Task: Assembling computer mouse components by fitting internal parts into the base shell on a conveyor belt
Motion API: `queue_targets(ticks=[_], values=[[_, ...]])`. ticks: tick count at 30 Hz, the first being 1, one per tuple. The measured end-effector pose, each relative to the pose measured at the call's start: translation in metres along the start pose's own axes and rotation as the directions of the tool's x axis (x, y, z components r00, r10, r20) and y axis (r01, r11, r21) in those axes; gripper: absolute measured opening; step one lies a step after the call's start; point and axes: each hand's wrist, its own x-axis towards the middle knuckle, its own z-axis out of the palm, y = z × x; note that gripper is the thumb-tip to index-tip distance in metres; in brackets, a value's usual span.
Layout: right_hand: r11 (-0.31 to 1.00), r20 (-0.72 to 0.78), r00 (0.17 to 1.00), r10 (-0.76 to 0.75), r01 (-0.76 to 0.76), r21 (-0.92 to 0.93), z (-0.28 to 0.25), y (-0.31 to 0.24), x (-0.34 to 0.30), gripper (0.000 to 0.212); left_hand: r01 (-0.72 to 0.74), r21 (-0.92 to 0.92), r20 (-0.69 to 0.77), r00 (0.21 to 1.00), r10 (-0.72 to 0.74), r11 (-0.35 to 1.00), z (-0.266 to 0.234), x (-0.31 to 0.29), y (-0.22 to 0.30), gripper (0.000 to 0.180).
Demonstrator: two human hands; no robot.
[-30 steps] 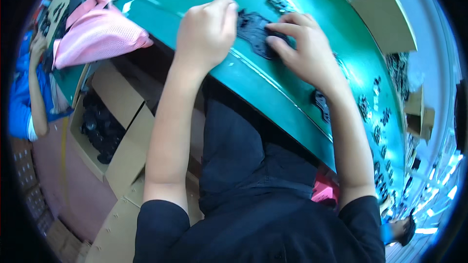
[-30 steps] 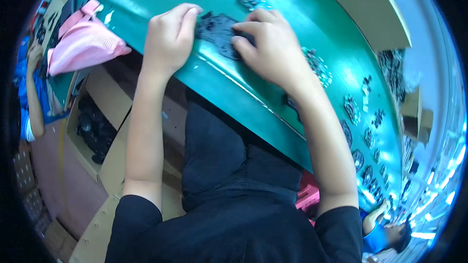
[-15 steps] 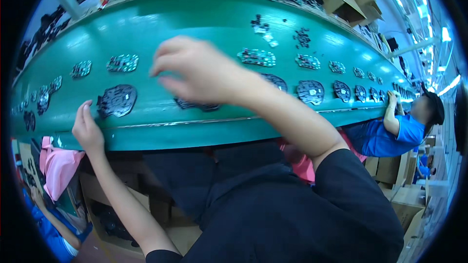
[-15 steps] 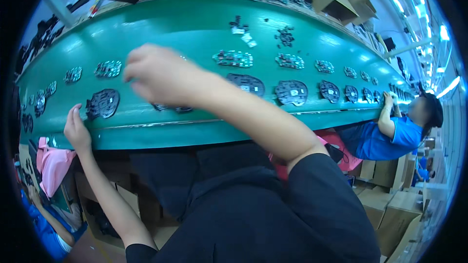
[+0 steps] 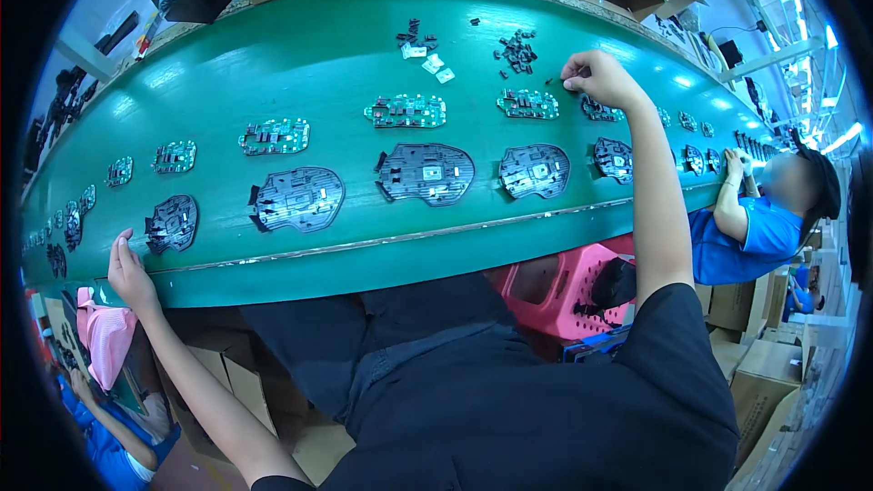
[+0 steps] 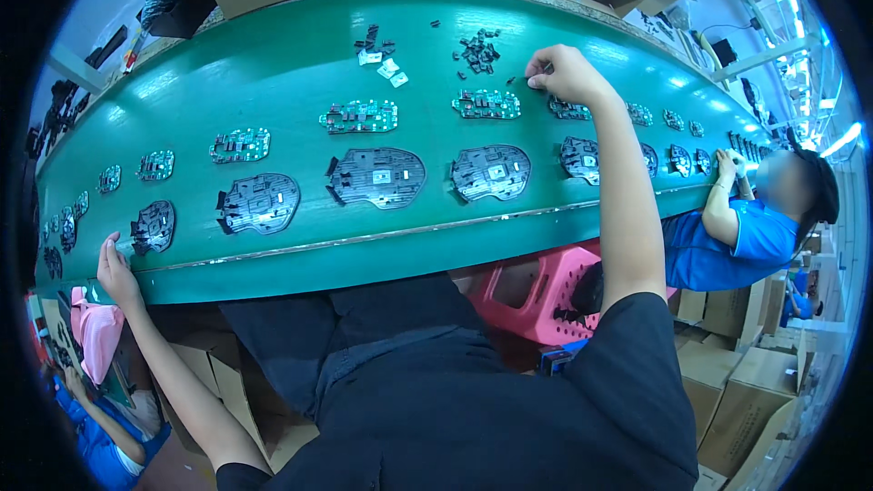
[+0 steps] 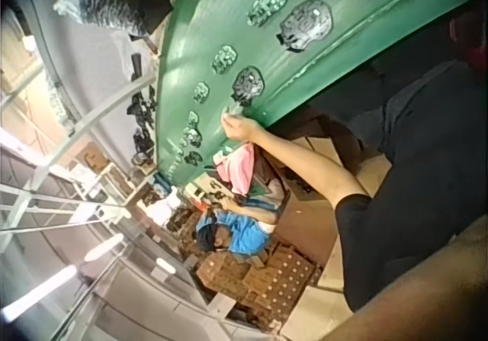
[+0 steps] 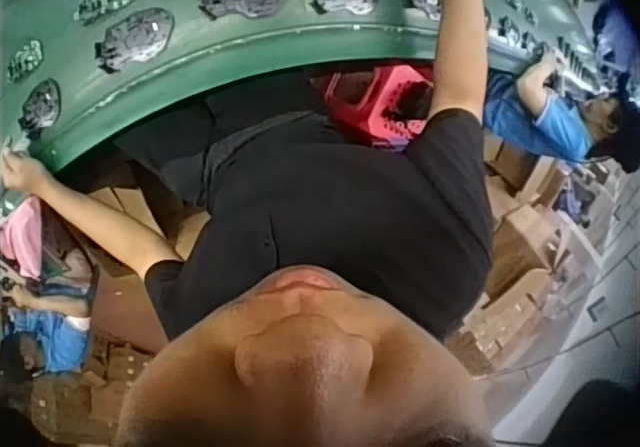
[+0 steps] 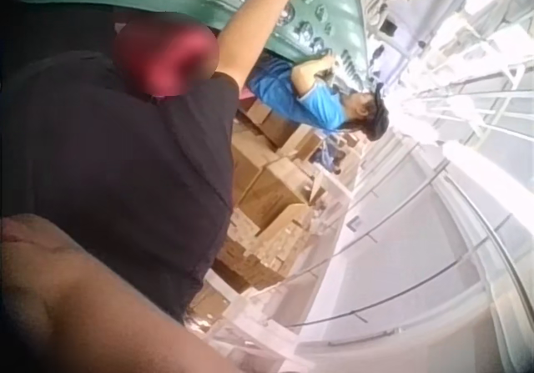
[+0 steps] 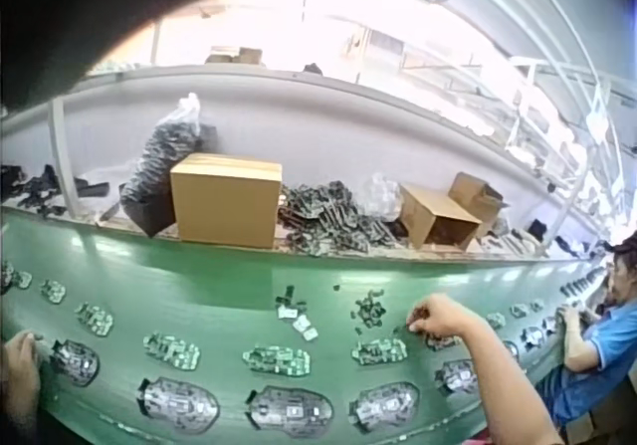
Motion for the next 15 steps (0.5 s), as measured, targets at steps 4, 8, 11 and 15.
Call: queue_targets(ticks=[4,8,11,15], values=[[0.986,0.01,0.999,-0.038,0.036,0.165,0.011,0.0,0.011,0.021,-0.014,0.02,-0.003,1.0,0.014,1.0,-0.002,0.006,-0.006,0.03],[0.916,-0.077,0.992,-0.104,0.126,0.38,0.025,-0.022,0.018,0.017,0.028,-0.005,-0.014,1.0,-0.028,1.0,-0.013,0.008,-0.017,0.03],[0.912,-0.123,0.988,-0.093,0.134,0.388,0.021,-0.015,0.015,0.017,0.023,0.012,-0.017,1.0,-0.023,1.0,-0.008,0.008,-0.013,0.03],[0.916,-0.151,0.985,-0.084,0.136,0.378,0.021,-0.01,0.017,0.017,0.04,-0.003,-0.03,0.999,-0.041,0.999,-0.011,0.011,-0.015,0.03]])
